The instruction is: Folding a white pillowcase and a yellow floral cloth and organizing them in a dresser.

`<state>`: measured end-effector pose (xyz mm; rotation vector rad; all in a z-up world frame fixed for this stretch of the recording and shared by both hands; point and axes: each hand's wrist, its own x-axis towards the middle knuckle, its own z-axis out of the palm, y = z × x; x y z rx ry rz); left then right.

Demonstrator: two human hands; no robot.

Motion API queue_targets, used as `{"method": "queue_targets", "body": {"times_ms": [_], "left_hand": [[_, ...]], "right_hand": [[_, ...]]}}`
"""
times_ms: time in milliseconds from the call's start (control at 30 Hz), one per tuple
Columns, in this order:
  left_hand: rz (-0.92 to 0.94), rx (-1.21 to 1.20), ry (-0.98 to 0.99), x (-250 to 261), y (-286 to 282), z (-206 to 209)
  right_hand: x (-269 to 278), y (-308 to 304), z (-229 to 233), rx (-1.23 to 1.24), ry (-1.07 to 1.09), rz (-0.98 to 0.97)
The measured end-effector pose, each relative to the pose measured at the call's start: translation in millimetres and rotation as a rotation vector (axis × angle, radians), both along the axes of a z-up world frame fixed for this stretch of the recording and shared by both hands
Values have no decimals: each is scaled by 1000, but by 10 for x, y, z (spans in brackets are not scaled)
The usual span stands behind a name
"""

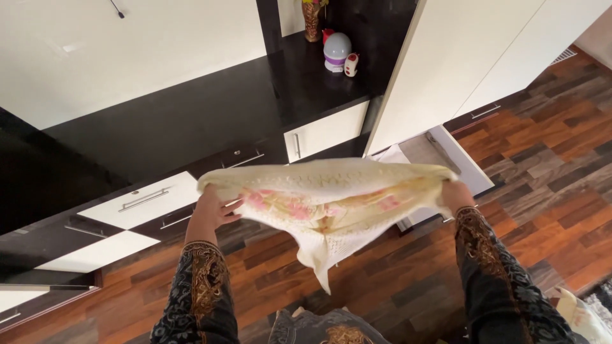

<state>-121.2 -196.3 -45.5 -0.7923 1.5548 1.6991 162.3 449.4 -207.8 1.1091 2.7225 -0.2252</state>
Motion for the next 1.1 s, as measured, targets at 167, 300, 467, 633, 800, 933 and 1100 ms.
{"method": "queue_targets", "body": {"times_ms": [167,300,467,633,800,933,1100], "left_hand": [[187,75,174,-388,339,-128],[156,-260,1023,-409,589,-26],[-916,-1351,881,-112,202,-458],[-788,-769,288,-191,56,-598],[203,51,132,-124,-226,-832],[256,43,181,-323,48,-634],[27,60,420,-293,182,-291]], "right_hand": [[-658,-837,1237,-630,815,-424],[-870,-1923,2725,40,1434,45],[-151,-1259,108,242,480,220],[-56,-316,-261,192,-111,290],[-237,-711,1013,-84,350,-45],[-521,-990,1927,-438,1034,-317],[-617,-1226,2269,-487,1053,-311]]}}
